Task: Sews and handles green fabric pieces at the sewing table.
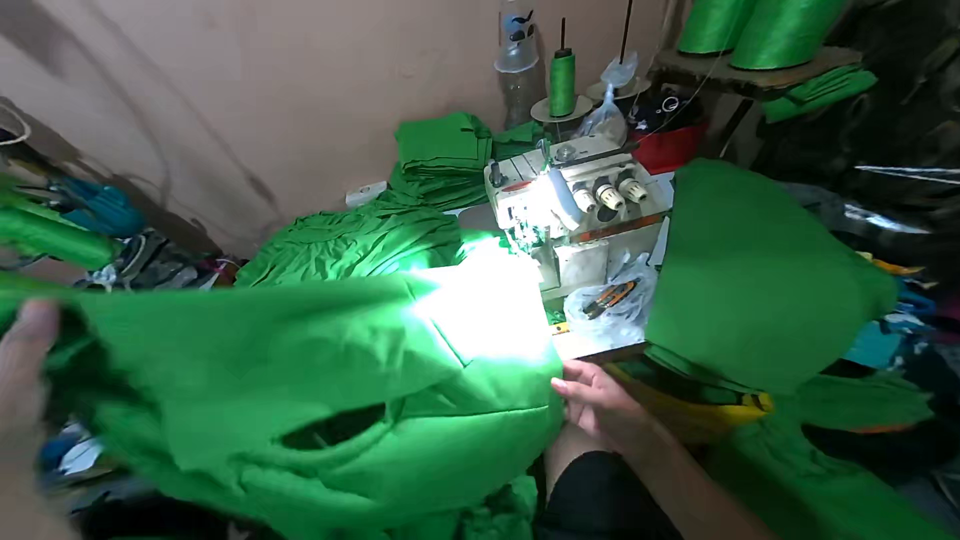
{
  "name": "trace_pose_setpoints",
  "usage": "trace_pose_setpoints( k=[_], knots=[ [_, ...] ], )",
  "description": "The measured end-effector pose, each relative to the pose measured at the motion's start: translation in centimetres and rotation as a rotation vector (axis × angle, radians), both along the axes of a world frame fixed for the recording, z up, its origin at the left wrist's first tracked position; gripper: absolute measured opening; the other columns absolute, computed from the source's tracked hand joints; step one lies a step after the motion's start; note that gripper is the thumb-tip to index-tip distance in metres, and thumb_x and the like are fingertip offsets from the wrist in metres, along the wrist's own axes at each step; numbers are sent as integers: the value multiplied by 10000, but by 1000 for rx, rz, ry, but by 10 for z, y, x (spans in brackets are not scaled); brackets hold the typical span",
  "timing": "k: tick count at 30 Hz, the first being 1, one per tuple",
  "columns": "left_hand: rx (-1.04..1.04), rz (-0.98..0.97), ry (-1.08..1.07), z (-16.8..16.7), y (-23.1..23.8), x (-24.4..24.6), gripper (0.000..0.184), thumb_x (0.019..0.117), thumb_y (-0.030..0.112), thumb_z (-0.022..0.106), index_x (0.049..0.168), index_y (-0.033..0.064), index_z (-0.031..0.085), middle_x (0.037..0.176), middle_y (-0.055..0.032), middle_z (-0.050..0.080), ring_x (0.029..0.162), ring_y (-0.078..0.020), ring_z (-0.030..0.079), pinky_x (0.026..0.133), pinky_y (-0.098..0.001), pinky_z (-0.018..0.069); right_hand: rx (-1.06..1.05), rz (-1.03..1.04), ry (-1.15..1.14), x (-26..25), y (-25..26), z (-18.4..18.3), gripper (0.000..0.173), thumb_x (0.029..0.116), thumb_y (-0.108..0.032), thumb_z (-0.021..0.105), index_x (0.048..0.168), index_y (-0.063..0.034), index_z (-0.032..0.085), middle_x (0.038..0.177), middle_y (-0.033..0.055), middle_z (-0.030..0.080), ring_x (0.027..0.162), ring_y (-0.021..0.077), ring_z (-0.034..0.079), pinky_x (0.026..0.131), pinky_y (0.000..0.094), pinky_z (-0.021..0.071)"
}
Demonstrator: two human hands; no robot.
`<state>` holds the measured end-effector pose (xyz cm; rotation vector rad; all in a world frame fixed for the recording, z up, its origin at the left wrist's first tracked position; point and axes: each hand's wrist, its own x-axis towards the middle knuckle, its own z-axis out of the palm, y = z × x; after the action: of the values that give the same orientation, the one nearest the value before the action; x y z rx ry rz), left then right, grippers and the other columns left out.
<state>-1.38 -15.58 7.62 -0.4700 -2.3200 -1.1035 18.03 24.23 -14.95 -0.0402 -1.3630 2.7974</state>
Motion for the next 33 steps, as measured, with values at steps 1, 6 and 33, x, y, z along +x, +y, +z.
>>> trace_pose_setpoints(
  k=[1, 6, 33],
  knots=[
    [-38, 128, -33, -3, 6, -34, 439, 1053, 360, 537, 1223, -42, 575, 1036, -16, 645, 907, 17, 631, 855, -213, 544, -37, -33, -48, -2, -13, 0, 230, 985, -35, 470, 1097, -76, 666, 979, 5, 756, 880, 98, 730, 816, 306, 616],
    [-376, 337, -299, -65, 60, -88, 626, 961, 229, 705, 1434, -103, 465, 1465, -472, 337, 1349, -686, 313, 1046, -834, 234, -57, -136, -251, -9, -45, -21, 190, 1027, 1, 483, 1092, 13, 661, 1004, 61, 731, 914, 144, 721, 840, 338, 614],
    [-530, -611, -334, -55, 182, -25, 209, 1038, 93, 507, 855, 74, 607, 652, 32, 523, 554, -9, 459, 520, -187, 379, 272, -428, -136, -8, -60, -43, 121, 963, -69, 568, 981, -68, 687, 897, -43, 706, 782, 8, 662, 710, 173, 554]
  ],
)
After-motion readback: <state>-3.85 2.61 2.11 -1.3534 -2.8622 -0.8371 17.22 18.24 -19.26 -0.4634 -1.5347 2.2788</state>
